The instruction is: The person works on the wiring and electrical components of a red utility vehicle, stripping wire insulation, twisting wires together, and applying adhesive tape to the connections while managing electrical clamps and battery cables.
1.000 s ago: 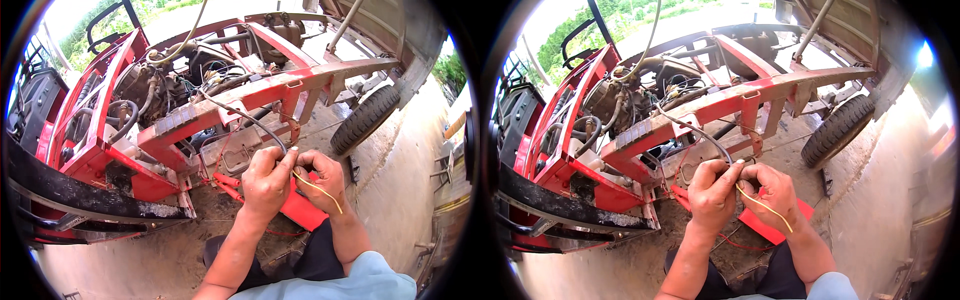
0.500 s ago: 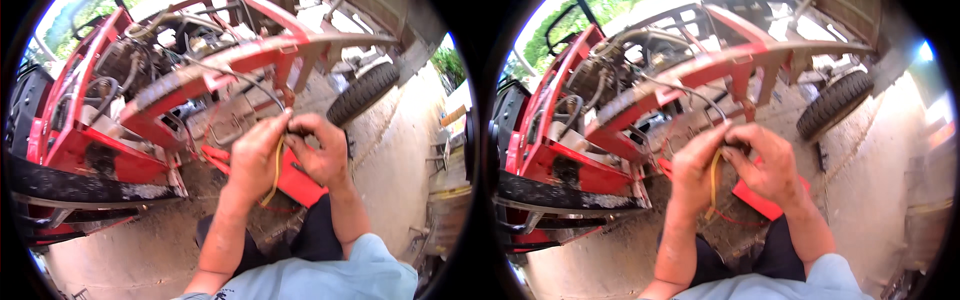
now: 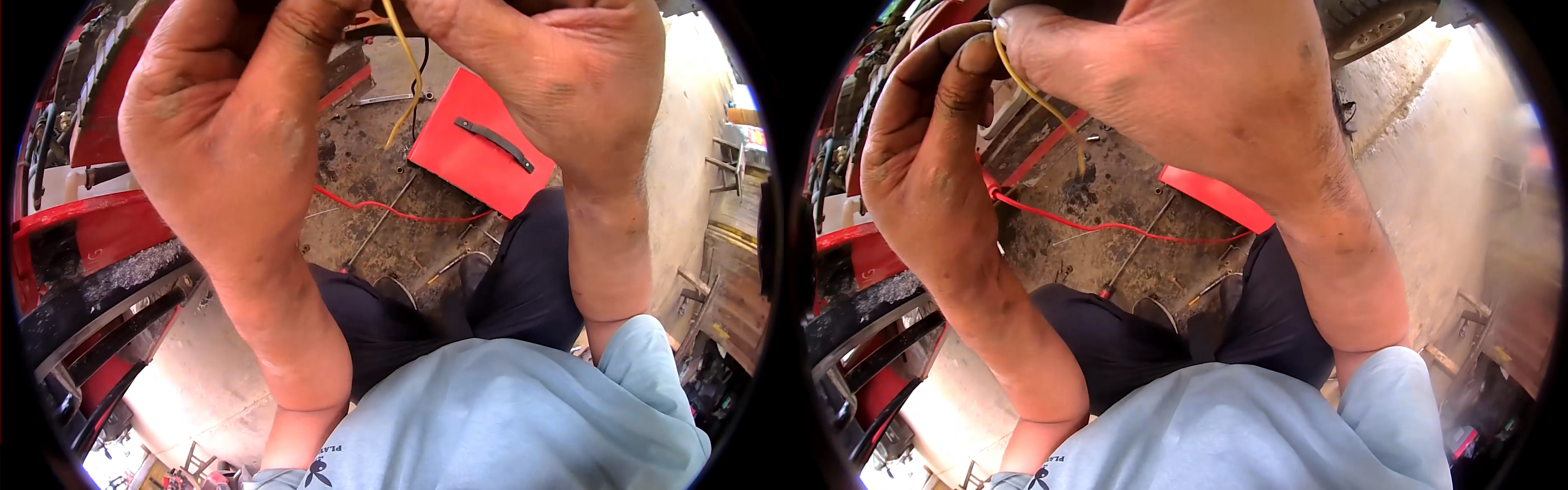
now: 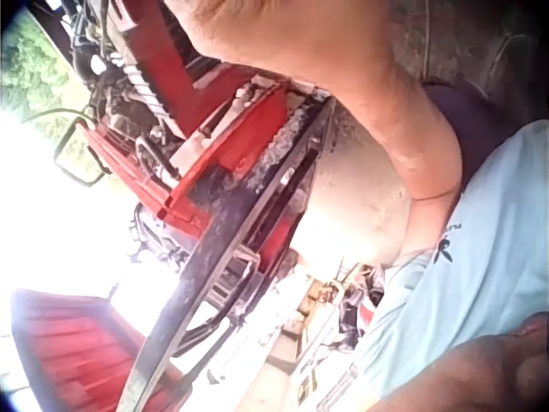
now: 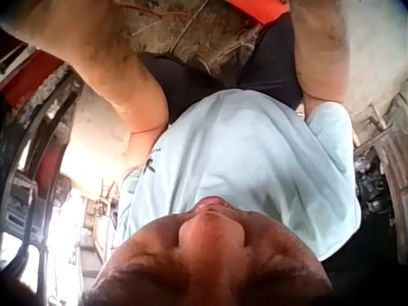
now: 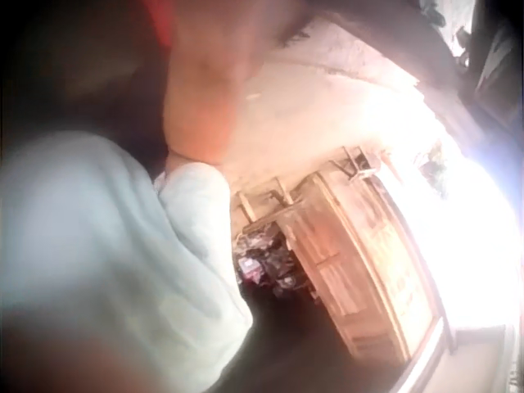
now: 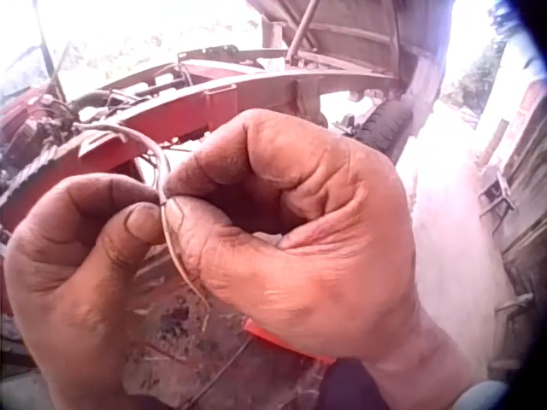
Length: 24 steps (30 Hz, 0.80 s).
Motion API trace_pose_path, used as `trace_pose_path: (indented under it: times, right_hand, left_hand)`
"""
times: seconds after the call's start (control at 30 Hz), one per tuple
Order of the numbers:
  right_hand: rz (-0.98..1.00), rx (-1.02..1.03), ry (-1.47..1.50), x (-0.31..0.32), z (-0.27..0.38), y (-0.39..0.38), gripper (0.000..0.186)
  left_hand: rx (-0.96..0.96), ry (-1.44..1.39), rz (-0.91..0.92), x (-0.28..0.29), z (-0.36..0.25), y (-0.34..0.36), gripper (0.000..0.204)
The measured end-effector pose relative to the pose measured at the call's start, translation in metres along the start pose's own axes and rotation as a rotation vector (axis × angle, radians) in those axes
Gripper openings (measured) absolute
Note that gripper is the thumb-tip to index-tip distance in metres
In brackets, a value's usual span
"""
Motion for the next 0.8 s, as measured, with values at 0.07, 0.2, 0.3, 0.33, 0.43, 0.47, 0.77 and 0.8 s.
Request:
trace_pose_path:
  times: [0.07, 0.2, 0.3, 0.33, 0.43, 0.47, 0.77, 0.8]
  right_hand:
    - [-0.033, 0.013, -0.124, 0.000, 0.001, 0.000, 0.013]
    - [-0.200, 0.165, -0.666, 0.003, 0.025, 0.000, 0.016]
    - [-0.147, 0.050, -0.528, 0.004, 0.005, 0.008, 0.012]
    - [-0.185, 0.087, -0.510, 0.007, 0.003, 0.005, 0.014]
    - [-0.234, 0.315, -0.658, -0.002, 0.019, -0.002, 0.019]
    - [-0.243, 0.317, -0.695, -0.002, 0.022, -0.005, 0.018]
    - [-0.235, 0.404, -0.864, -0.012, 0.030, -0.010, 0.023]
    - [-0.254, 0.416, -0.889, -0.013, 0.032, -0.010, 0.023]
  left_hand:
    - [0.030, 0.079, 0.041, 0.000, 0.003, -0.002, 0.020]
    - [0.113, 0.057, 0.028, -0.008, 0.009, 0.003, 0.019]
    - [0.241, 0.163, 0.104, -0.019, -0.001, 0.006, 0.017]
    - [0.353, 0.029, 0.087, -0.026, 0.012, -0.002, 0.016]
    - [0.470, -0.054, 0.050, -0.029, 0.024, -0.017, 0.019]
    - [0.414, -0.112, 0.014, -0.034, 0.025, -0.019, 0.019]
    - [0.628, -0.288, 0.031, -0.046, 0.042, -0.032, 0.015]
    - [0.619, -0.286, 0.024, -0.047, 0.040, -0.031, 0.015]
Point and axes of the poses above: each hand's wrist, its own y-axis towards the middle knuckle, its own x-axis out of the back of the hand, z = x × y, the point moved 10 cm from there along y, towards the middle knuckle, and after that the axes turned 13 degrees about -x, right-handed, at the moved point
